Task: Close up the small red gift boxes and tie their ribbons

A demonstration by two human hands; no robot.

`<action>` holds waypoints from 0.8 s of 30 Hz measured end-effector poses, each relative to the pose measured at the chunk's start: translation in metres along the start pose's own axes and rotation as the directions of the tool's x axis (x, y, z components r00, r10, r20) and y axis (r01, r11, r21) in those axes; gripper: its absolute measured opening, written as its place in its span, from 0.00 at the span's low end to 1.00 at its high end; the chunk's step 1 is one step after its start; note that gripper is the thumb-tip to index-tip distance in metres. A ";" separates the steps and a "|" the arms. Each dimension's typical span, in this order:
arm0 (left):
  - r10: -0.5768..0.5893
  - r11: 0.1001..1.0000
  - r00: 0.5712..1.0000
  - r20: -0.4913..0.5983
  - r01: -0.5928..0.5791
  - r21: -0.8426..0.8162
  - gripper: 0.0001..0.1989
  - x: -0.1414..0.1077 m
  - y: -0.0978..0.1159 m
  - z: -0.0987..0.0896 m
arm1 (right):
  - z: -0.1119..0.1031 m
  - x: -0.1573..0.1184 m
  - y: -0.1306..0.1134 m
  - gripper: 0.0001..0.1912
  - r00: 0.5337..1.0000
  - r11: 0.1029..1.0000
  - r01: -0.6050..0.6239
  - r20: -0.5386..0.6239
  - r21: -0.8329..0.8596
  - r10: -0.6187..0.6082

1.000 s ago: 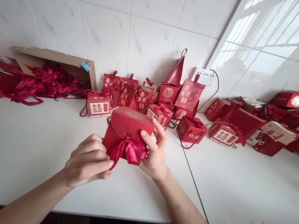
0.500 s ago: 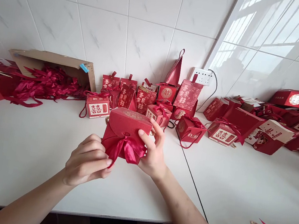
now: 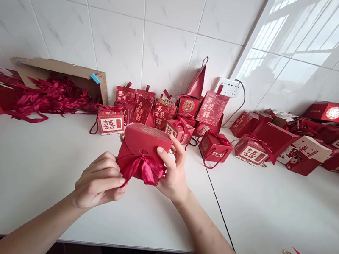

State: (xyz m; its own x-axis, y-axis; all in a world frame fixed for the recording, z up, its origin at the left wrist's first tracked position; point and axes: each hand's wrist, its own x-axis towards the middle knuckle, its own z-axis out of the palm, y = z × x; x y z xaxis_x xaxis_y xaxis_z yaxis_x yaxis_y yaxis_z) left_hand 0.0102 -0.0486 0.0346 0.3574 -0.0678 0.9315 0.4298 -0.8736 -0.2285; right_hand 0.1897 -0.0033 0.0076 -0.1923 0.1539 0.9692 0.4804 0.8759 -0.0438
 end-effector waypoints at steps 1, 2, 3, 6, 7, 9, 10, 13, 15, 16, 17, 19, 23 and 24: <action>-0.009 1.000 1.000 -0.012 0.009 -0.006 0.04 0.000 0.000 0.001 | 0.000 0.000 0.000 0.32 1.000 1.000 -0.005 0.002 -0.001 0.005; -0.010 1.000 1.000 -0.016 0.010 -0.007 0.04 0.000 -0.001 0.002 | 0.000 0.000 0.001 0.32 1.000 1.000 -0.009 0.003 -0.003 0.009; -0.005 1.000 1.000 -0.016 0.005 -0.002 0.05 -0.001 -0.001 0.002 | 0.000 0.000 0.001 0.32 1.000 1.000 -0.010 0.000 -0.004 0.010; 0.026 1.000 1.000 -0.003 -0.026 0.015 0.05 -0.001 -0.002 0.002 | 0.001 0.000 0.000 0.33 1.000 1.000 0.006 -0.007 0.014 -0.006; 0.031 0.999 1.000 -0.002 -0.031 0.019 0.05 -0.001 -0.003 0.002 | 0.001 0.001 0.000 0.33 1.000 1.000 0.009 -0.008 0.018 -0.009; 0.036 0.999 0.999 0.005 -0.036 0.029 0.05 -0.001 -0.002 0.001 | 0.002 0.001 -0.001 0.33 1.000 1.000 0.009 -0.007 0.016 -0.009; 0.045 0.998 0.999 0.012 -0.046 0.036 0.05 -0.001 -0.002 0.001 | 0.002 0.001 -0.001 0.33 1.000 1.000 0.009 -0.006 0.014 -0.009; 0.050 0.999 0.999 0.013 -0.050 0.019 0.05 -0.004 -0.001 0.003 | 0.000 0.000 0.003 0.34 1.000 1.000 0.016 0.016 0.010 -0.016; -0.108 0.993 0.992 -0.069 0.104 -0.064 0.03 -0.006 -0.002 0.008 | -0.001 -0.004 0.011 0.36 0.997 1.000 0.010 0.073 0.006 -0.010; -0.279 0.956 0.953 -0.116 0.264 -0.129 0.03 -0.007 -0.004 0.012 | -0.002 -0.006 0.016 0.37 0.993 1.000 0.000 0.119 0.005 -0.001; -0.490 0.863 0.861 -0.138 0.458 -0.212 0.02 -0.009 -0.007 0.016 | -0.002 -0.008 0.021 0.38 0.984 1.000 -0.014 0.178 0.011 0.012; -0.869 0.476 0.489 -0.077 0.783 -0.401 0.05 -0.012 -0.017 0.023 | -0.001 -0.011 0.029 0.40 0.949 0.997 -0.071 0.310 0.042 0.055; -0.969 -0.244 -0.212 0.125 0.762 -0.599 0.11 -0.026 -0.042 0.030 | 0.002 -0.005 0.023 0.42 0.818 0.837 -0.518 0.386 0.174 0.426; -0.955 -0.285 -0.273 0.116 0.739 -0.610 0.11 -0.029 -0.048 0.030 | 0.001 -0.002 0.016 0.40 0.729 0.691 -0.674 0.389 0.262 0.563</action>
State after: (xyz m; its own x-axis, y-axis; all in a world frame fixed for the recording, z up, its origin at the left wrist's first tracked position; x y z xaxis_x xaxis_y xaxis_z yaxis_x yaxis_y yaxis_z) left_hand 0.0036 0.0098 0.0099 -0.4123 0.9084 -0.0692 -0.3639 -0.0946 0.9266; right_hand 0.1970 0.0104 0.0045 -0.2021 0.7834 0.5878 0.2374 0.6215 -0.7466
